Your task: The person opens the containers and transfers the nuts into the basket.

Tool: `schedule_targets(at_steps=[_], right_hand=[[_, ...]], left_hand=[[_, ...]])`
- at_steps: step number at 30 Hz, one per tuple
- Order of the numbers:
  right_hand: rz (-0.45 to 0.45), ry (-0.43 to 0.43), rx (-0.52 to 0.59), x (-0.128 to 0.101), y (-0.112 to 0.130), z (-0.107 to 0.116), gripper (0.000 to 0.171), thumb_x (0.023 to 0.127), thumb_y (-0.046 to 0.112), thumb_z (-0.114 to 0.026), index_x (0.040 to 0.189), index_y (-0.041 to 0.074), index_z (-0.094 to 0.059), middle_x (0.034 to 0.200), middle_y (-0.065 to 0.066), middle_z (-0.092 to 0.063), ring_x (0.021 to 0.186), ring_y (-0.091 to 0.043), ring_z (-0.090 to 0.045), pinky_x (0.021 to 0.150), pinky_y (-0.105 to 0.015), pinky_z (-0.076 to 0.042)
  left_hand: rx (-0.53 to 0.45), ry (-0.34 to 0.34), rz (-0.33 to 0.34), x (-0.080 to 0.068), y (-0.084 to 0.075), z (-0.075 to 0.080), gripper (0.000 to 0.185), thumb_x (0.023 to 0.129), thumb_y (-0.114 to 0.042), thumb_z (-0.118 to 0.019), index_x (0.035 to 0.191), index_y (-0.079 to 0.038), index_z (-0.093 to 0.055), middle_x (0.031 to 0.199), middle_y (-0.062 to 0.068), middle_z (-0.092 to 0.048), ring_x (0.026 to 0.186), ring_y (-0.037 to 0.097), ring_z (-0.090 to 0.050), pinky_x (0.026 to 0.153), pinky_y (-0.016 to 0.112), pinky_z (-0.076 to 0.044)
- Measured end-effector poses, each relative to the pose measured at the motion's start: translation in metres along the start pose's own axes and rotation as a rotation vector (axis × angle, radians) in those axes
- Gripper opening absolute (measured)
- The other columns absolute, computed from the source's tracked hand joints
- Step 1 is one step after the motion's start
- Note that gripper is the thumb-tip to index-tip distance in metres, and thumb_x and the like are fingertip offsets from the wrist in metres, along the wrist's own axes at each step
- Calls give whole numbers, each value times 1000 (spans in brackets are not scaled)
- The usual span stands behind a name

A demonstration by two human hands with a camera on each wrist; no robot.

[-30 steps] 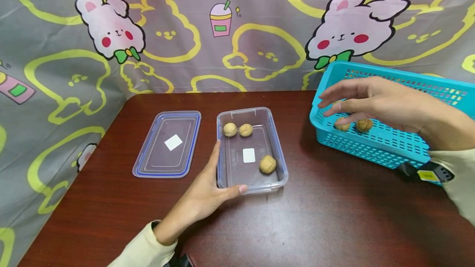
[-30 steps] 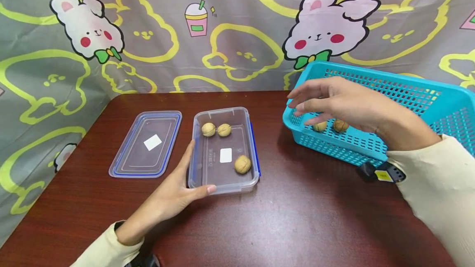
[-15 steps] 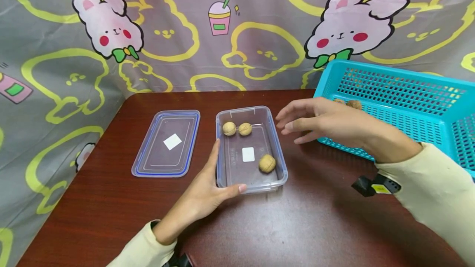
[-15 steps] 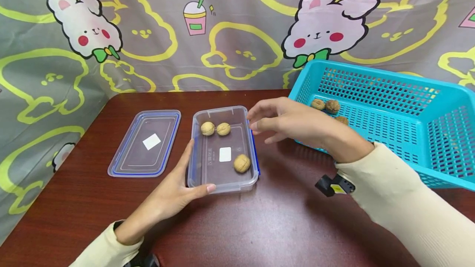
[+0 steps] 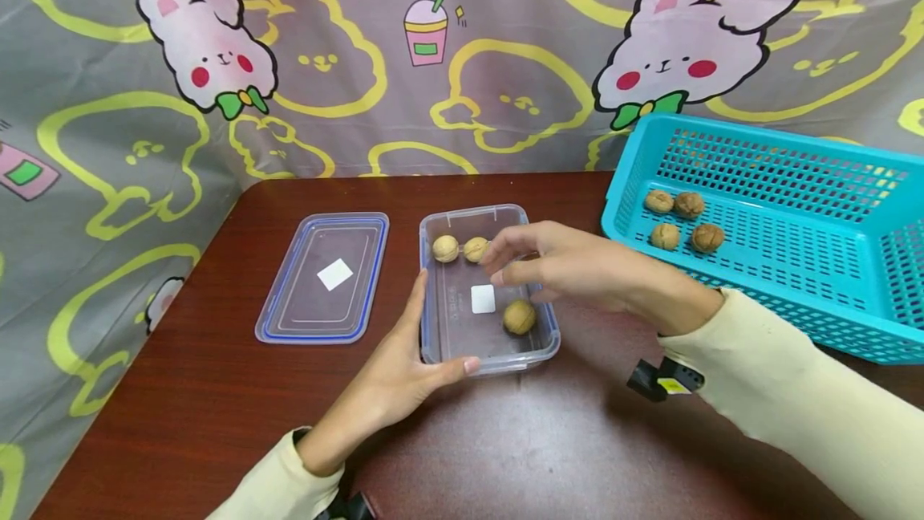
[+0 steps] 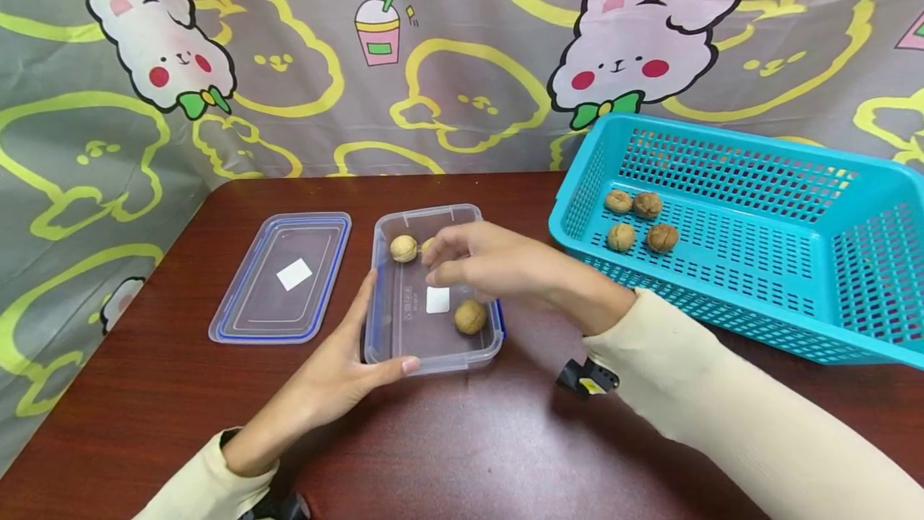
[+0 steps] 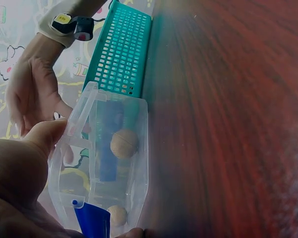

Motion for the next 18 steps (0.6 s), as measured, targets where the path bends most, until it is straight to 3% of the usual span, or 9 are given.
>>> schedule_targets(at_steps=[8, 18], right_hand=[[-64, -13, -76, 20, -7, -17, 37, 100, 25, -63, 133, 8, -62, 134, -9, -63, 119, -28, -57, 90, -42, -54], [-34, -74, -58, 26, -4, -24, 36, 98, 21, -64, 130, 3, -63, 125, -12, -62, 116, -27, -56, 99, -41, -48]], left_hand=[[15, 1, 11, 0, 0, 0, 129, 84, -37, -89, 170, -24, 6, 173, 17, -24, 147, 32, -44, 125, 55, -32], [24, 6, -15, 0, -2, 0, 127, 86, -37, -87, 170, -22, 7, 172, 19, -25, 145, 34, -48, 122, 57, -35]])
Point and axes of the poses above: each hand's wrist, its own x-axis towards the middle knuckle, its own z-axis out of the back of the hand, y = z × x, the point moved 6 cm from there along x, towards the middle knuckle
